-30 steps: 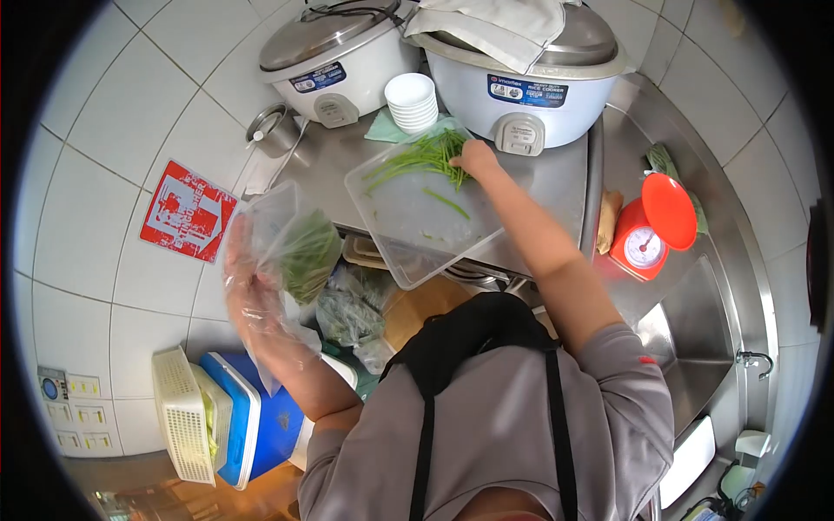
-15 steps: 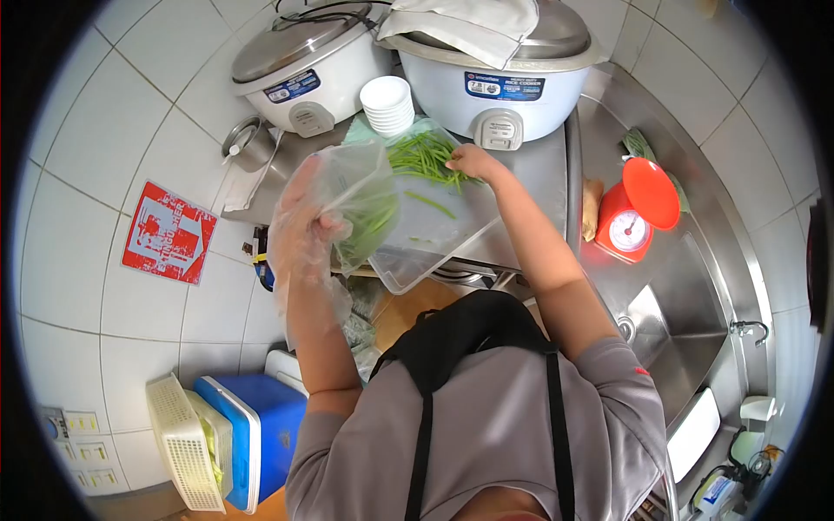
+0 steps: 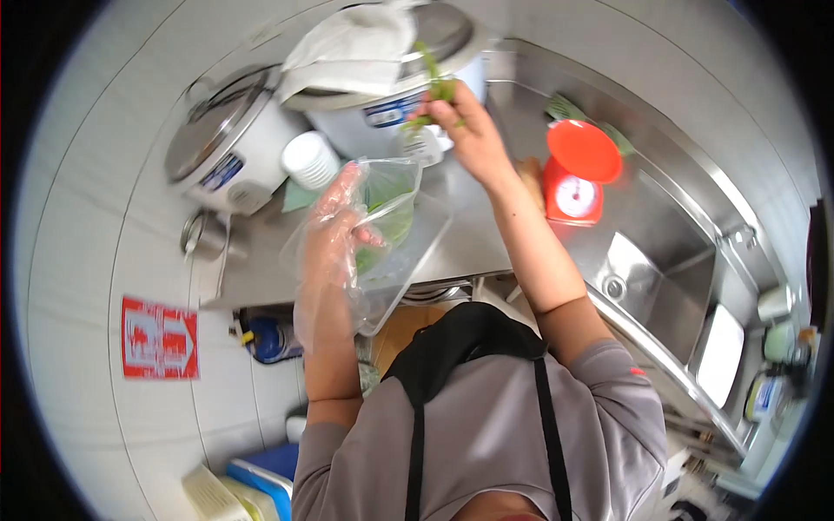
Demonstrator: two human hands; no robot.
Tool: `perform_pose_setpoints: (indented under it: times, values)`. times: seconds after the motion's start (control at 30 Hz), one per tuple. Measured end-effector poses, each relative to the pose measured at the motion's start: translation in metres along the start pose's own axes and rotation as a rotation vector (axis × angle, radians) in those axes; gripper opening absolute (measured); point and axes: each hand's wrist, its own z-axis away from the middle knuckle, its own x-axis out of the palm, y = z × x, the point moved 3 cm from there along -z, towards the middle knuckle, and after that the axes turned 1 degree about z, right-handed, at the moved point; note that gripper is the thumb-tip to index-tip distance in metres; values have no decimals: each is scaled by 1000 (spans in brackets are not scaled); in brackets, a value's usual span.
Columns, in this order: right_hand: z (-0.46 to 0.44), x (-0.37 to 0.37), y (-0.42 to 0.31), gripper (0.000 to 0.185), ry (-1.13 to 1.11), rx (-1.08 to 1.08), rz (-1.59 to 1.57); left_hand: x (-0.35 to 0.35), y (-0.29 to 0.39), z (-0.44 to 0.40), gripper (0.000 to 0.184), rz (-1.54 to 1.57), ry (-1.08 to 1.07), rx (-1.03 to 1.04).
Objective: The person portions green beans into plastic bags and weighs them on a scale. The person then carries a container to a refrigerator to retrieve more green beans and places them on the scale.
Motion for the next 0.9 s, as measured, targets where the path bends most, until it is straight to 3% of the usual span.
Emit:
perform_pose_setpoints:
  times: [0.07, 0.2, 0.27, 0.33, 0.4, 0.47, 0.53, 0.63, 0.9]
  values:
    - [12, 3, -27, 15, -115, -180, 198, 24, -5, -5, 56, -76, -52, -9]
    - [40, -8, -82, 23, -545, -39, 556, 74, -8, -10, 65, -192, -244, -5]
    - [56, -35, -82, 22, -641, 250, 977, 113, -9, -5, 64, -232, -360, 44]
    - [68, -58, -85, 22, -741, 365, 1192, 141, -21, -1, 65, -235, -488, 52]
    - [80, -75, -103, 23, -750, 631, 1340, 169, -37, -2, 66, -212, -621, 18]
    - [97, -95, -97, 27, -568, 765, 1467, 177, -58, 18, 66, -216, -718, -38]
    - [115, -113, -70, 23, -723, 690, 1668, 186, -74, 33, 65, -228, -812, -88]
    - [150, -126, -99, 27, -590, 713, 1652, 201, -95, 45, 65, -248, -936, -148]
    - [193, -190, -102, 31, -912, 952, 1579, 253, -121, 51, 64, -274, -1114, -224]
